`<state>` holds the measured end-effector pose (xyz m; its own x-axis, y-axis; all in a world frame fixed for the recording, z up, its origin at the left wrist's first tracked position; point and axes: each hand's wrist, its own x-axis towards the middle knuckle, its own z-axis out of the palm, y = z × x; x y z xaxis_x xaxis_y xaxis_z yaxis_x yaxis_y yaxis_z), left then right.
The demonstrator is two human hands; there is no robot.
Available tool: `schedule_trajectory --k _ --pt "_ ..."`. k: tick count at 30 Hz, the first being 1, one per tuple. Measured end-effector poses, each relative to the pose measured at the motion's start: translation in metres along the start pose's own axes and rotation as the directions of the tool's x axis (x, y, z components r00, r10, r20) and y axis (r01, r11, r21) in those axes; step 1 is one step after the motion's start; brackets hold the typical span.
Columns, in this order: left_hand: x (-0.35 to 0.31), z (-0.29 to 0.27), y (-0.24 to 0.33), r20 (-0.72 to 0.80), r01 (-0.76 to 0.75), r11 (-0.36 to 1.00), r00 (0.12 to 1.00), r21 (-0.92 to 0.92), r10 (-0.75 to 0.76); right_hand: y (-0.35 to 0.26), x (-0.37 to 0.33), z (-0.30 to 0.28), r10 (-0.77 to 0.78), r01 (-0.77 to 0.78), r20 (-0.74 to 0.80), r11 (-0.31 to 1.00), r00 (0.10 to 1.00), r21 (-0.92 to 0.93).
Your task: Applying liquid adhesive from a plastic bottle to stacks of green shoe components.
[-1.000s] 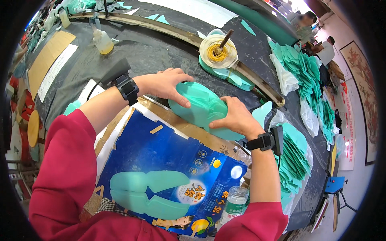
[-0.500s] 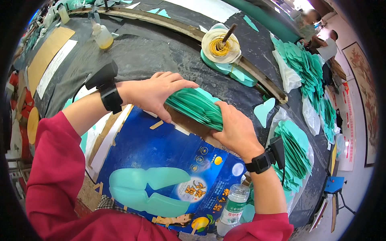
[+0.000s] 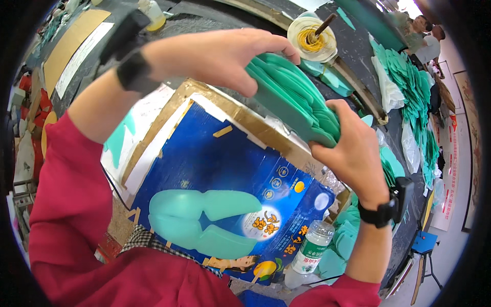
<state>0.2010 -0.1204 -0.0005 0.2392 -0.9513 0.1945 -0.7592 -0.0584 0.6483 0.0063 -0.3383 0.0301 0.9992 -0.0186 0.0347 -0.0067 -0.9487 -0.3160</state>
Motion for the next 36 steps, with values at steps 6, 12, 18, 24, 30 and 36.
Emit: schedule_trajectory --k 6,12,18,24,30,36 --pt "-0.073 0.019 0.022 0.119 0.04 0.992 0.991 0.12 -0.054 -0.032 -0.029 0.02 -0.078 0.057 0.229 0.994 0.97 0.095" --pt "-0.096 0.055 -0.002 0.219 0.241 0.97 0.949 -0.03 -0.229 -0.023 -0.023 0.062 -0.094 0.058 0.287 0.99 0.953 0.132" --pt "-0.082 0.055 -0.009 0.312 0.273 0.959 0.92 -0.073 -0.238 -0.006 -0.021 0.065 -0.118 0.051 0.348 0.98 0.93 0.195" --pt "-0.085 0.057 0.007 0.314 0.31 0.95 0.905 -0.025 -0.287 0.001 -0.008 0.059 -0.11 -0.022 0.441 0.959 0.891 0.284" --pt "-0.091 0.062 0.003 0.307 0.309 0.948 0.897 0.08 -0.318 0.041 0.027 0.062 0.111 -0.209 0.284 0.915 0.952 0.346" --pt "-0.087 0.06 -0.002 0.208 0.113 0.983 0.975 -0.144 -0.082 0.064 0.031 0.077 0.288 -0.291 0.179 0.957 0.941 -0.009"
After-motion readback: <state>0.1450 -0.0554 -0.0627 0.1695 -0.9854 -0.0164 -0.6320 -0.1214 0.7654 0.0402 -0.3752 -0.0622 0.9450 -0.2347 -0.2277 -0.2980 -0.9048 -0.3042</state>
